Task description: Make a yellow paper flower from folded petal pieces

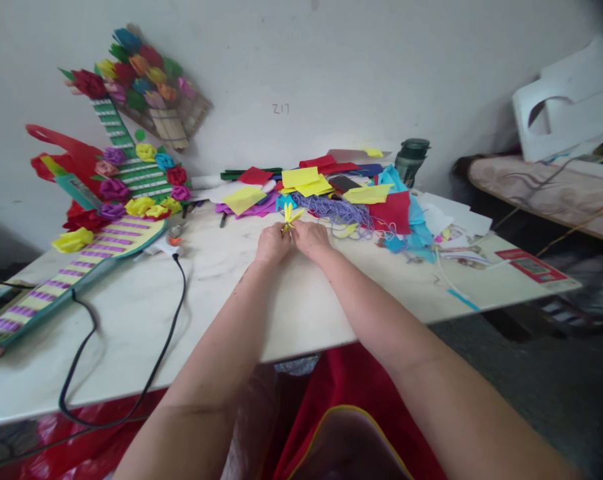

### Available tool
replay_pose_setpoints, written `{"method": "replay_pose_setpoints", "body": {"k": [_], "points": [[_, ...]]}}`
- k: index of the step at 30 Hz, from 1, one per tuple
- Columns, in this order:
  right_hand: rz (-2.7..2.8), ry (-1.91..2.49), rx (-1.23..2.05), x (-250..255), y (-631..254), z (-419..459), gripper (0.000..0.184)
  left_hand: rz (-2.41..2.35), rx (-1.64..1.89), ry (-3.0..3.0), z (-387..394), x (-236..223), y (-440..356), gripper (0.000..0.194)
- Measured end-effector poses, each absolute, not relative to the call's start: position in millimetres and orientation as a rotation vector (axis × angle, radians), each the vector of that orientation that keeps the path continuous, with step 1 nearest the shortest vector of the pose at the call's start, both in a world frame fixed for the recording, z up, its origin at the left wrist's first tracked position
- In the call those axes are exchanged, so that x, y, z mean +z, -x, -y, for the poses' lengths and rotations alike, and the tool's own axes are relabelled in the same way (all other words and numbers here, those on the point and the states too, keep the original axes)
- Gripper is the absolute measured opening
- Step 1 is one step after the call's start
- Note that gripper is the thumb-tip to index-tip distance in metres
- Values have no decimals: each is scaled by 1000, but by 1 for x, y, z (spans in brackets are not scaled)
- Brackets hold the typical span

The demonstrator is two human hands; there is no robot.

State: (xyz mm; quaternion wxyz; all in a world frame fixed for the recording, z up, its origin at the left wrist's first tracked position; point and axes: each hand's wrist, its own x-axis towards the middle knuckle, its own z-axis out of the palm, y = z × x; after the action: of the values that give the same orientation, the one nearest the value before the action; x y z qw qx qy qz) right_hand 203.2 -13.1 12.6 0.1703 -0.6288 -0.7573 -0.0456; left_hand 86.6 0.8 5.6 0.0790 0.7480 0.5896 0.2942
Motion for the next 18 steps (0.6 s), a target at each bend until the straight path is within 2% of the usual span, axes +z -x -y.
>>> {"method": "replay_pose_setpoints", "body": {"k": [11,18], "points": [[2245,1757,-195,17,-206,13,32,-1902,639,-2389,5,9,-88,37],[2243,1690,-75,8,-216,4,32,-1888,541,-2416,4,11,-78,39]]}}
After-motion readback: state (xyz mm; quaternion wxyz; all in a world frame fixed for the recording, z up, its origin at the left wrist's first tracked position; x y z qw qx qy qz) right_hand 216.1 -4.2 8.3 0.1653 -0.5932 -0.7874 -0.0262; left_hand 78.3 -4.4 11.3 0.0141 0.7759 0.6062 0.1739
